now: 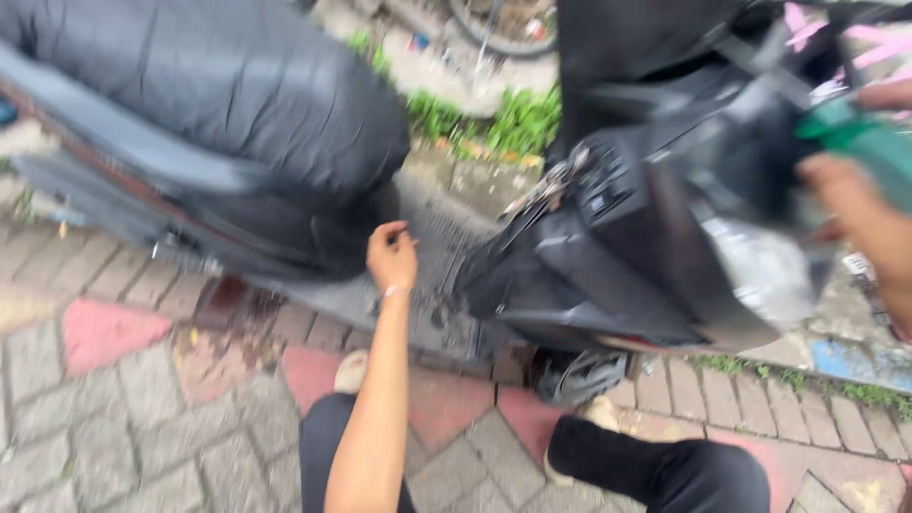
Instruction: A person is seen disassembling parts of a motorcycle body using a screwdriver and pliers in an outdoor setting.
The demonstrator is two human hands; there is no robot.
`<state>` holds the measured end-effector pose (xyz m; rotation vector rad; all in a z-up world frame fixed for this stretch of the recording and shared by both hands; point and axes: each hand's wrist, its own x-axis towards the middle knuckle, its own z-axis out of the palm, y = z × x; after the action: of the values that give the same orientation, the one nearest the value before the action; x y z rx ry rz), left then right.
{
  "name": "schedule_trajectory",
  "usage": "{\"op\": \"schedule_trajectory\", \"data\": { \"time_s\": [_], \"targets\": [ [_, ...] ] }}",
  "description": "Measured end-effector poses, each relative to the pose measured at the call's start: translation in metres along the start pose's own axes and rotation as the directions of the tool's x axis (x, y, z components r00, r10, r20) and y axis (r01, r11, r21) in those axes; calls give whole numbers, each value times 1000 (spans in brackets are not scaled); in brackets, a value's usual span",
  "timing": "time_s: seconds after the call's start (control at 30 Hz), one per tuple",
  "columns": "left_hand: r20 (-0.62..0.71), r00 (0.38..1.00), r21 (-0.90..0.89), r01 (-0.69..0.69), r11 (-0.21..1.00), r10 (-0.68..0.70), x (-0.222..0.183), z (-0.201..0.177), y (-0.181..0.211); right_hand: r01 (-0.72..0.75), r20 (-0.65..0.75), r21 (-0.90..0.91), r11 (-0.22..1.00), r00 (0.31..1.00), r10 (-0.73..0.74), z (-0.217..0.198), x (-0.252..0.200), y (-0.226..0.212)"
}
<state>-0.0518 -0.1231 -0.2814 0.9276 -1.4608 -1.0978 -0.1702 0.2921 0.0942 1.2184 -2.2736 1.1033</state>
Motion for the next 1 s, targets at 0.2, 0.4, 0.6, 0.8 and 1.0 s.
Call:
{"op": "schedule_trajectory", "data": {
  "time_s": [0.2, 0.4, 0.6, 0.8, 1.0],
  "targets": [
    [291, 920, -265, -185, 946, 262, -97, -110, 244, 67, -118, -502, 863, 982, -145, -20, 0, -66],
    [665, 591, -382, -256, 888, 456, -137, -124, 380, -144, -125, -478, 866, 988, 95, -13, 8, -95],
    [851, 469, -346, 161, 924, 237, -168, -59, 426, -269, -106, -432, 861, 963, 247, -16, 14, -107],
    [856, 457, -499, 607, 619, 242, -188, 11, 425, -327, -13, -429, 842, 934, 356, -15, 15, -125],
    [886, 386, -440, 874, 205, 257, -187, 44, 423, -315, -110, -332, 889, 949, 295, -10, 14, -129]
  ]
}}
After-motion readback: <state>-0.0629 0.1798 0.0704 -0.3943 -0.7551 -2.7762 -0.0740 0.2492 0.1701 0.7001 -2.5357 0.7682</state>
